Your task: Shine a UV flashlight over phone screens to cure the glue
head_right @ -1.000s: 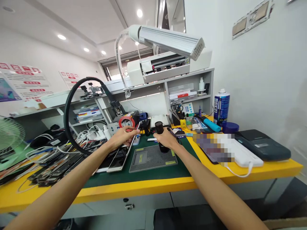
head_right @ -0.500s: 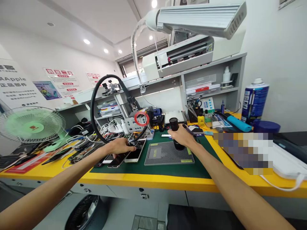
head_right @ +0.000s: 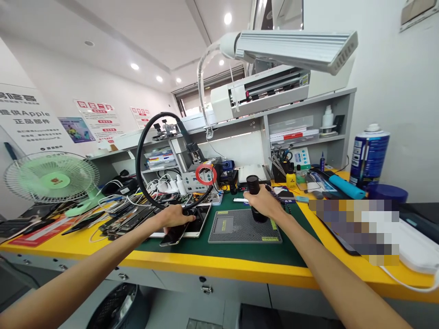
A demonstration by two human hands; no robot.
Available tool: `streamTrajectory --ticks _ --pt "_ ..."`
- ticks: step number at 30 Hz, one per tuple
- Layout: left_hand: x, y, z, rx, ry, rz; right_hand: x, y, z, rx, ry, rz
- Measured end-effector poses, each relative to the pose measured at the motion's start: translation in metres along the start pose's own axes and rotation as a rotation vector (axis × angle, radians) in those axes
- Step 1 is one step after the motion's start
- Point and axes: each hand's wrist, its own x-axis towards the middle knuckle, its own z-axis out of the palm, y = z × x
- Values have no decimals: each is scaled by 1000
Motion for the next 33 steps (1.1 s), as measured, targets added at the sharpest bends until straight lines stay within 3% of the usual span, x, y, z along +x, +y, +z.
streamTrajectory --ticks 7,14,33 --pt "19 -2 -5 9 -6 -32 -3 -3 -2 -35 -6 28" --pt "28 -2 -12 179 3 -100 -3 -9 -3 -89 -5 41" --pt "26 -17 9 384 235 -50 -1 -8 -2 -116 3 9"
